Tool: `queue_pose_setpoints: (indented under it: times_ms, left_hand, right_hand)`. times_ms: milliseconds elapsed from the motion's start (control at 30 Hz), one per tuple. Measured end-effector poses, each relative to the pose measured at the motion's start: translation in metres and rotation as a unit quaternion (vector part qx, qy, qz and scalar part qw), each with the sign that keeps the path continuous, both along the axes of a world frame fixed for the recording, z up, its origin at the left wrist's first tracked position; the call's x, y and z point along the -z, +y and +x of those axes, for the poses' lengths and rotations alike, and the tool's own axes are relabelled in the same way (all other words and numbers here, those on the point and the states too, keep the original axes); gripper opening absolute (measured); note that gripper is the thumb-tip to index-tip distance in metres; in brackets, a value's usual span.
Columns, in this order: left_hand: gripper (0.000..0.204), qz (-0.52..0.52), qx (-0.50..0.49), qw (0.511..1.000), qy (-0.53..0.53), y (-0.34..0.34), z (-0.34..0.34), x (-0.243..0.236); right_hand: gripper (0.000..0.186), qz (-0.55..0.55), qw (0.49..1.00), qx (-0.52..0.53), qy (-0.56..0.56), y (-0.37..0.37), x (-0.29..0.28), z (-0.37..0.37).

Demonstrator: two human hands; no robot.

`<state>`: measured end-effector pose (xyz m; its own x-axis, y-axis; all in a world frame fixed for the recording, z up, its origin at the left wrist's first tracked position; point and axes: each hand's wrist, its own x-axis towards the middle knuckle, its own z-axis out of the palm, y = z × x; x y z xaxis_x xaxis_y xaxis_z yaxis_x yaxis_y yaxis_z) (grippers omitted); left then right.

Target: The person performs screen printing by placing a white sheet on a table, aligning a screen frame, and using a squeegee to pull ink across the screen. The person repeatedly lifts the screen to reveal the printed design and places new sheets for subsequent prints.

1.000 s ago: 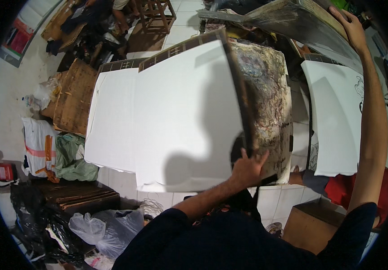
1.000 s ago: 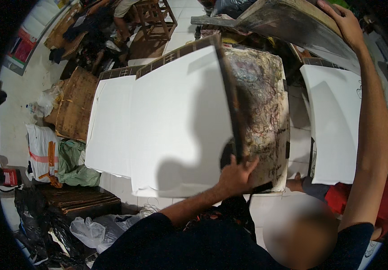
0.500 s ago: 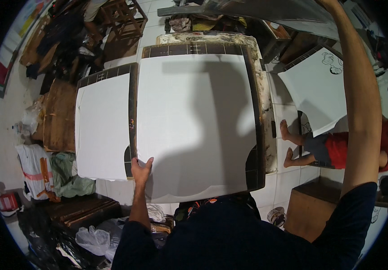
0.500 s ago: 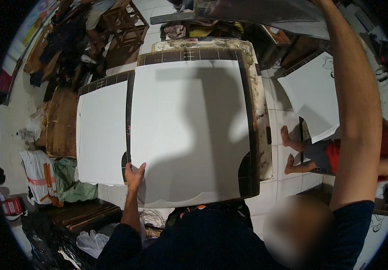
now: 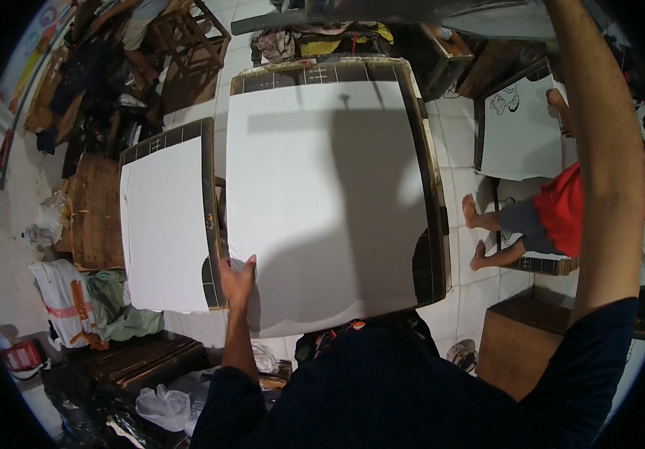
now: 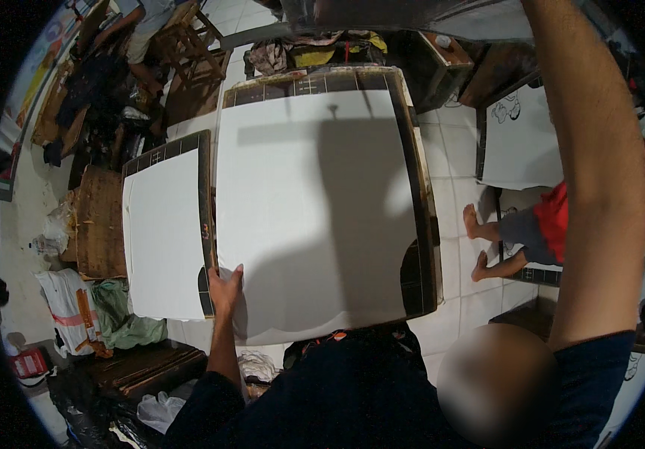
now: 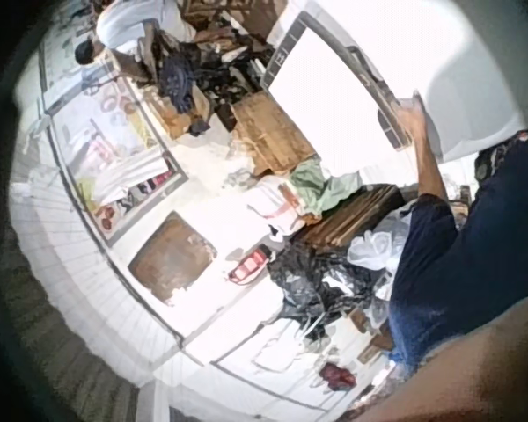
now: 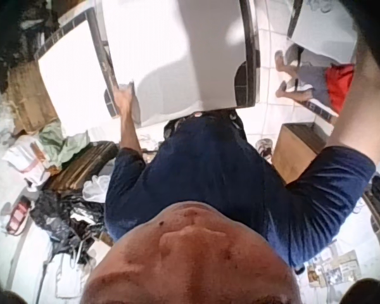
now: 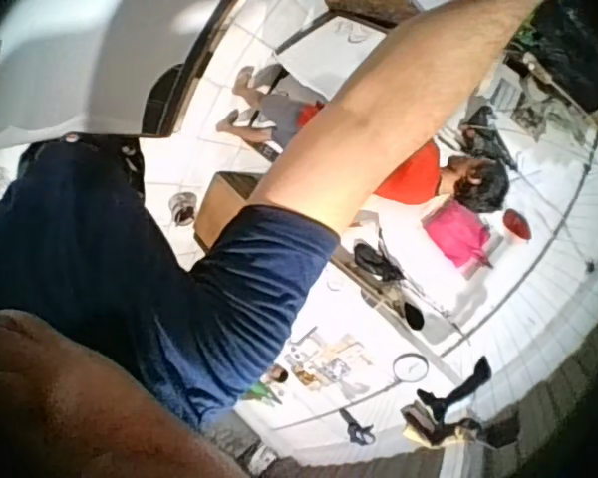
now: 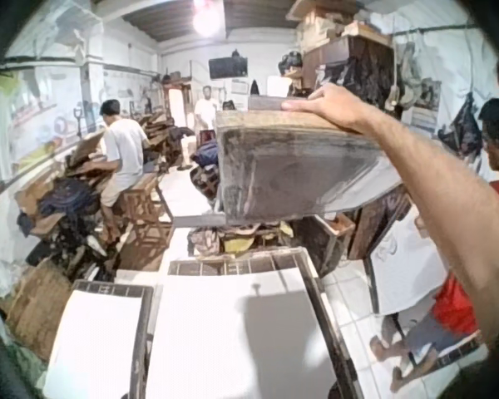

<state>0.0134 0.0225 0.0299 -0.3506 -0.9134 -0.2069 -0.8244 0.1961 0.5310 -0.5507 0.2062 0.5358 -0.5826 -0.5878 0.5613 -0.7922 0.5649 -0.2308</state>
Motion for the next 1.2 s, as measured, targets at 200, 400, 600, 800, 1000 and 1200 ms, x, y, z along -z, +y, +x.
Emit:
queue_pose_setpoints:
  times_ms: [200, 400, 600, 800, 1000, 1200]
  left_hand:
    - [0.090, 0.044, -0.047, 0.998, 0.007, -0.009, 0.000, 0.021]
    - [0.083, -0.005, -0.048, 0.999, -0.004, -0.004, -0.010, 0.037]
    - [0.080, 0.039, 0.157, 0.921, 0.355, 0.075, -0.160, -0.086]
    - [0.063, 0.557, -0.084, 0.546, 0.621, 0.178, -0.243, -0.194]
    - [0.067, 0.614, -0.352, 0.557, 0.435, 0.185, -0.203, -0.066]
    - [0.067, 0.134, 0.019, 0.985, 0.111, 0.184, -0.153, 0.018]
  right_hand:
    - [0.064, -0.022, 0.999, -0.033, -0.029, 0.005, 0.002, -0.028]
    - [0.090, 0.126, 0.989, 0.068, -0.021, 0.024, 0.020, 0.001]
    - [0.076, -0.030, 0.994, 0.058, 0.093, 0.069, 0.121, 0.089]
    - [0.055, -0.021, 0.993, -0.011, 0.116, 0.128, 0.264, 0.176]
    - [0.045, 0.063, 0.997, -0.005, -0.055, 0.157, 0.424, 0.232]
    - [0.045, 0.168, 0.977, -0.020, -0.126, 0.147, 0.457, 0.216]
